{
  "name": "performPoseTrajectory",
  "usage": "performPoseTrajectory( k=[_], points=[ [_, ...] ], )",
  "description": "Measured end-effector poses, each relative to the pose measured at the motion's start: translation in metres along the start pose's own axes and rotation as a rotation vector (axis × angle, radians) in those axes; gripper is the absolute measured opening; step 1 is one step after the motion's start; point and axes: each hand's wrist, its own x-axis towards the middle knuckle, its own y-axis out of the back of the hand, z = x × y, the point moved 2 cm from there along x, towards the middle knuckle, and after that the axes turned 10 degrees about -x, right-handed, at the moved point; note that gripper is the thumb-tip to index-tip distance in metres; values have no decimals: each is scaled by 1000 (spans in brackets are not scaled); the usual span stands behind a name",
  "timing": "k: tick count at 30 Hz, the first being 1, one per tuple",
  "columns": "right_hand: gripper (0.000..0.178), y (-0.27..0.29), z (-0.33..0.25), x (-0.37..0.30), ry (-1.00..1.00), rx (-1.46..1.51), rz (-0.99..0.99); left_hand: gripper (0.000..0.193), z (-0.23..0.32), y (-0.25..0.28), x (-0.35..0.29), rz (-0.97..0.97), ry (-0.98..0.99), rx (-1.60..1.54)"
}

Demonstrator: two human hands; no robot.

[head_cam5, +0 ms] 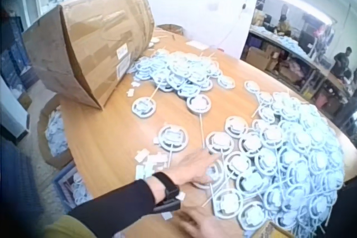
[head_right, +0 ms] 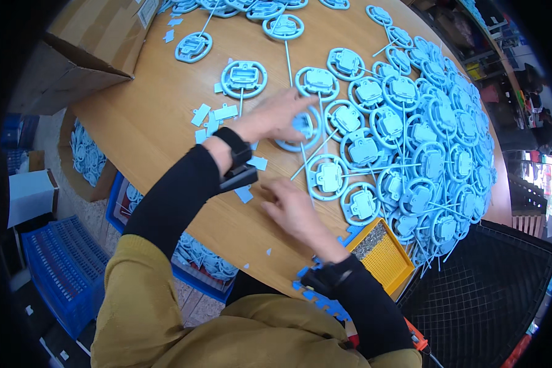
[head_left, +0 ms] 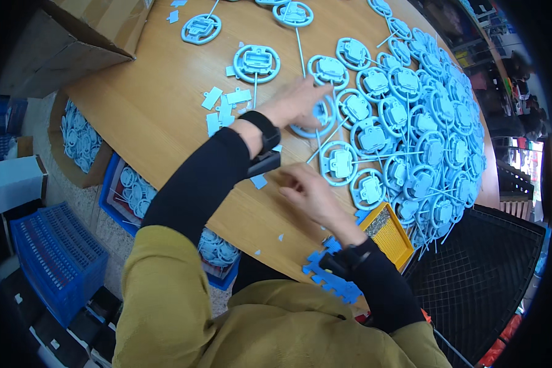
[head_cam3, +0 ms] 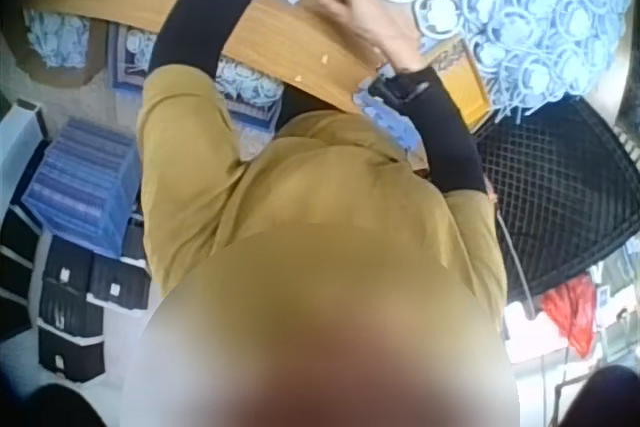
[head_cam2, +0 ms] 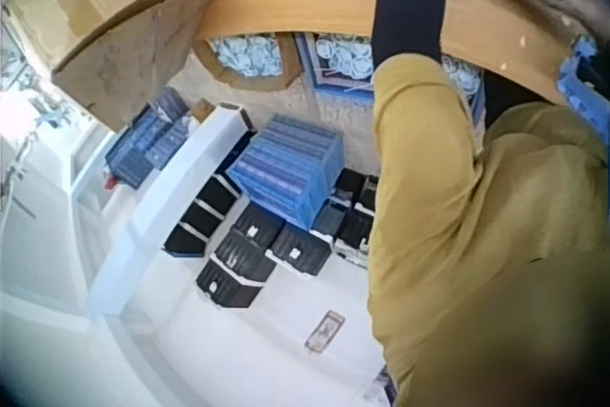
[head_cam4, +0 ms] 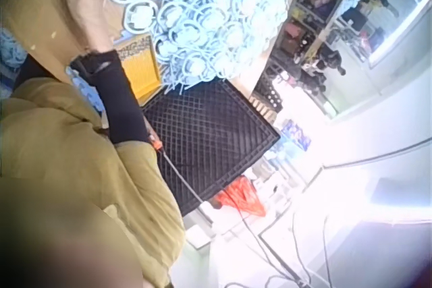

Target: Manually assemble and sort small plastic toy components at a factory workstation.

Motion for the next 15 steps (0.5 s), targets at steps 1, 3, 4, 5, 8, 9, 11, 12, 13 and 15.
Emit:
performPoseTrajectory(
  k=[1,3,4,5,8,9,11,12,13,15],
  points=[
    [36,-8,0,6,-8,-2,11,80,5,18,-5,84,-69,-36],
    [42,-25,16,27,195,-477,478,77,13,57,-28,103,110,-83],
    [42,-25,14,34,206,-469,481,73,1,72,-49,209,114,-204],
    [41,-27,14,44,175,-463,498,68,-15,86,-73,314,120,-323],
    [33,-18,17,58,105,-457,455,52,-23,95,-137,408,462,-1116],
    [30,-17,18,63,85,-467,388,45,-25,85,-155,492,469,-1346],
    [28,-11,16,64,70,-488,341,37,-19,58,-180,589,475,-1523],
    [27,-11,16,65,65,-489,324,33,-24,40,-190,641,471,-1537],
    [27,-8,14,64,55,-496,313,28,-28,26,-196,688,459,-1555],
    [27,-10,16,61,-34,-230,305,25,-31,-3,-203,733,455,-1568]
  ],
)
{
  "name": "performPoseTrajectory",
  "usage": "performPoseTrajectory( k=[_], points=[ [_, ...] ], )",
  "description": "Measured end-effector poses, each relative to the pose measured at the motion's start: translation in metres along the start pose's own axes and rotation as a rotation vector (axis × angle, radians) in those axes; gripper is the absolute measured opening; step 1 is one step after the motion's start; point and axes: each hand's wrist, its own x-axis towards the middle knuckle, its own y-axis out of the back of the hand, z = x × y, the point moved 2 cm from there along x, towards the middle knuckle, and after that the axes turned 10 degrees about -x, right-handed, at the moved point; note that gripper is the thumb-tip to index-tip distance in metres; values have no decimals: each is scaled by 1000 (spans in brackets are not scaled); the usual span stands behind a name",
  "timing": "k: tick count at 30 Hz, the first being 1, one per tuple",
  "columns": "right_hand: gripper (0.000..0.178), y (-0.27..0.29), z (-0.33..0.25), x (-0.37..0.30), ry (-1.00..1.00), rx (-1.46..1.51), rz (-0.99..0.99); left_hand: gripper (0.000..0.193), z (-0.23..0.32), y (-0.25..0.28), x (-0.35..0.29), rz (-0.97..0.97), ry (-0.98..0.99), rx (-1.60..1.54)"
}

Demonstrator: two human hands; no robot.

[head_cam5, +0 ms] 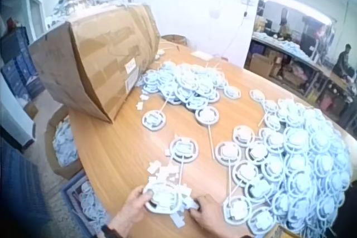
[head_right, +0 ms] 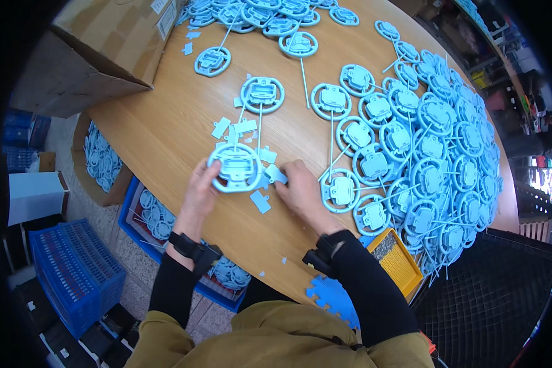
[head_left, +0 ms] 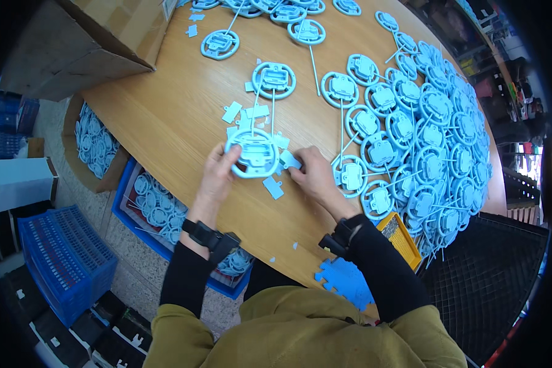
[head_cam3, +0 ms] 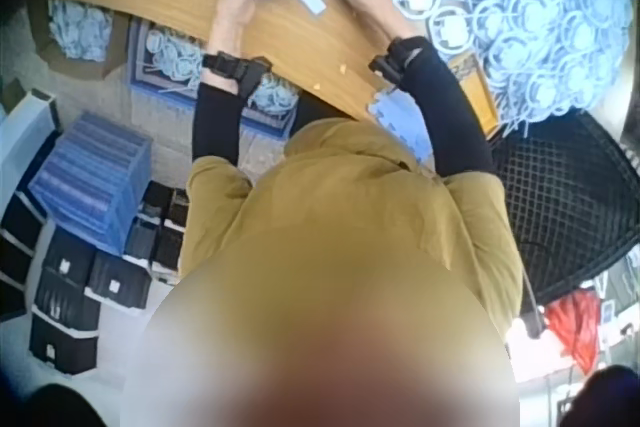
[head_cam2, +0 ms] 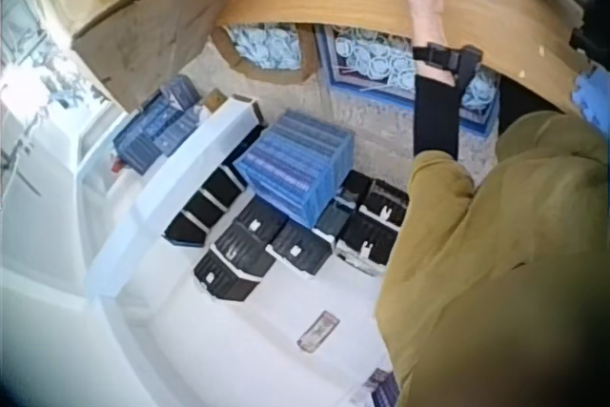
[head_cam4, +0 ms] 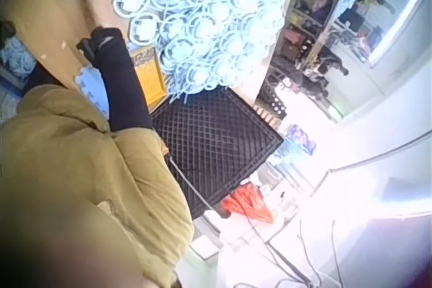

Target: Manually assemble and sort small plastic toy components at a factory workstation.

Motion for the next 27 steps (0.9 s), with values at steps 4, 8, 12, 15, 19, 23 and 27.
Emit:
performPoseTrajectory(
  k=[4,8,12,15,19,23,27],
  points=[
    [26,38,-6,-15,-15,356,105,20,-18,-29,2,-44,26,-44],
    [31,66,-37,-8,356,70,118,24,-19,-35,2,-159,12,-39],
    [37,79,-33,-4,466,-149,66,30,-12,-62,-4,-196,70,-71],
    [39,76,-32,-5,487,-116,98,40,-15,-70,-7,-213,-34,42],
    [50,71,-19,-7,165,258,194,46,-20,-69,-6,-205,-21,58],
    [47,48,6,-13,-276,1107,-288,44,-23,-84,-8,-237,-12,-11],
    [34,41,17,-24,-325,1149,-188,43,-30,-92,2,-246,-40,190]
  ],
)
